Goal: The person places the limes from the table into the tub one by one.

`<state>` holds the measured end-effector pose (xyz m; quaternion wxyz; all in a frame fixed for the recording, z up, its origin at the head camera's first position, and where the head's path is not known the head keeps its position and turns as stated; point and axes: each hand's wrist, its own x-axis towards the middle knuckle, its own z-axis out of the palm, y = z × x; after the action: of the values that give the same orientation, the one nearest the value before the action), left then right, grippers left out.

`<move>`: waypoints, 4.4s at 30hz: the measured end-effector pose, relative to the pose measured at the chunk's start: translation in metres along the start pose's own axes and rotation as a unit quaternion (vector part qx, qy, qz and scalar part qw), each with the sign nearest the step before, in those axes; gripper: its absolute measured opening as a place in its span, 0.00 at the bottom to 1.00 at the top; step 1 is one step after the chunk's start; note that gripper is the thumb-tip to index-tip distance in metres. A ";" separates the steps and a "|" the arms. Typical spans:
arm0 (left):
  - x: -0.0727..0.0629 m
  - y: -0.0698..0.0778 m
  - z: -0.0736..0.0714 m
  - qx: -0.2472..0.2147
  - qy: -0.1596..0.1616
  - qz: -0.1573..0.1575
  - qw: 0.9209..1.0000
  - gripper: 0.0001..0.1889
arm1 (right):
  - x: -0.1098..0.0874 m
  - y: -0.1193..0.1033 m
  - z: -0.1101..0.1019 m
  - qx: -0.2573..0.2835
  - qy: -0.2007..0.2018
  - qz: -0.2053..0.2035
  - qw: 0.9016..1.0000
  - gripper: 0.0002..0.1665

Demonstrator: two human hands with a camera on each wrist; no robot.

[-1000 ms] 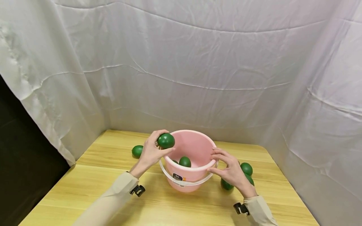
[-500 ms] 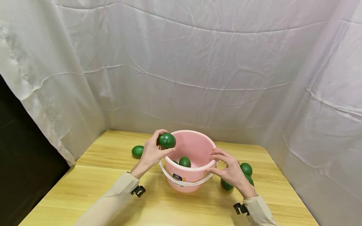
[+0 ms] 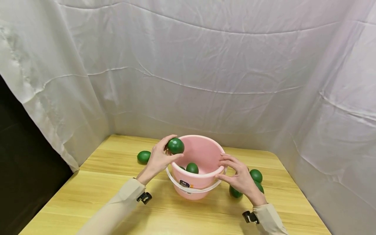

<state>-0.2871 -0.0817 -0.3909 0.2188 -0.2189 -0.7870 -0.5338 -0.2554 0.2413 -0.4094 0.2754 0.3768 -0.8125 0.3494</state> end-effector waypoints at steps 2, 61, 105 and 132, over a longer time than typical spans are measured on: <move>0.001 0.000 0.000 0.002 0.001 0.002 1.000 0.37 | 0.001 -0.001 0.000 0.000 0.000 0.003 1.000 0.27; -0.013 -0.027 -0.038 0.044 0.053 -0.038 0.997 0.17 | 0.002 -0.003 0.000 -0.012 -0.002 0.009 1.000 0.26; -0.021 -0.091 -0.036 0.246 -0.136 -0.150 0.948 0.28 | -0.001 -0.004 -0.004 -0.015 -0.003 0.024 1.000 0.27; -0.019 -0.097 -0.016 0.229 -0.177 -0.137 0.947 0.28 | -0.001 -0.003 -0.004 -0.009 -0.004 0.025 1.000 0.26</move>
<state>-0.3261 -0.1309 -0.4684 0.0446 -0.1443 -0.9364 -0.3169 -0.2514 0.2430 -0.4069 0.2661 0.3554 -0.8259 0.3476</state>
